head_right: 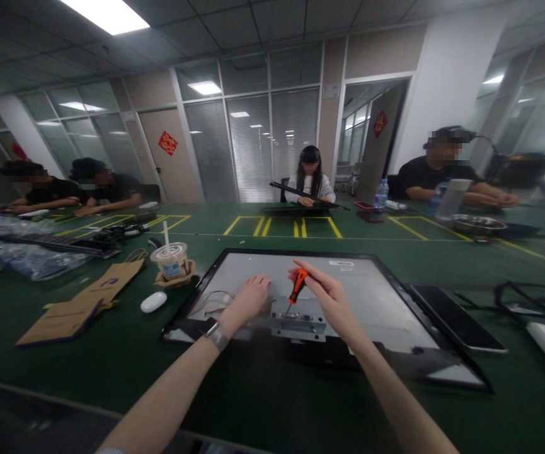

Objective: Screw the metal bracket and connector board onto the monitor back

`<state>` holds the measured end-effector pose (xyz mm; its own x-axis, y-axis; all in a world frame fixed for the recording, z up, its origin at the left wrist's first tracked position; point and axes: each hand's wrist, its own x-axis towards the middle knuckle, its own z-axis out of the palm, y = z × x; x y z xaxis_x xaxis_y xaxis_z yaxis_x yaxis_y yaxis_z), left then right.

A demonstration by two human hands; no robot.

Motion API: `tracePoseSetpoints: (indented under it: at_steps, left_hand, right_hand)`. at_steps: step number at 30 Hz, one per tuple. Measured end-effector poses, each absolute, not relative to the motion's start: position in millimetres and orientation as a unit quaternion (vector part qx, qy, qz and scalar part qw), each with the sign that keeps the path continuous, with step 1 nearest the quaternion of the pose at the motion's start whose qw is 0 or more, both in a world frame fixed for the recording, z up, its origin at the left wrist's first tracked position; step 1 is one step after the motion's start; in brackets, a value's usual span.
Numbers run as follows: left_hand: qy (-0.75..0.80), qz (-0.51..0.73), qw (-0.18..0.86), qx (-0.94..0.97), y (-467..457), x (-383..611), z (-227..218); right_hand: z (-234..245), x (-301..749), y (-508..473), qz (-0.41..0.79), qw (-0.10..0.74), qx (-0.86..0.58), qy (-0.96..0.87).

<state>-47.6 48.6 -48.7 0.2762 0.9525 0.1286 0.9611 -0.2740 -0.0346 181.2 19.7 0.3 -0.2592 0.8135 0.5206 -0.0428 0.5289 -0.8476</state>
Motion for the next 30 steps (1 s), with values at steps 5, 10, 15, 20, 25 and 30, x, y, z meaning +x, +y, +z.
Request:
tracePoseSetpoints:
  at_steps: [5, 10, 15, 20, 25, 30]
  left_hand:
    - [-0.598, -0.035, 0.058, -0.798, 48, -48, -50]
    - [-0.600, -0.037, 0.060, -0.797, 48, -48, -48]
    - [-0.600, -0.031, 0.062, -0.797, 47, -46, -47]
    - [-0.602, -0.024, 0.064, -0.796, 48, -47, -49]
    - [-0.594, -0.032, 0.073, -0.801, 47, -48, -50]
    - [-0.598, -0.037, 0.067, -0.798, 46, -47, -48]
  right_hand:
    - [2, 180, 19, 0.363, 0.552, -0.317, -0.680]
    - [4, 181, 20, 0.371, 0.549, -0.322, -0.676]
    - [1, 179, 20, 0.456, 0.532, -0.271, -0.660]
    - [2, 171, 17, 0.395, 0.577, -0.315, -0.642]
    - [7, 170, 13, 0.363, 0.581, -0.302, -0.663]
    - [8, 173, 10, 0.371, 0.545, -0.285, -0.695]
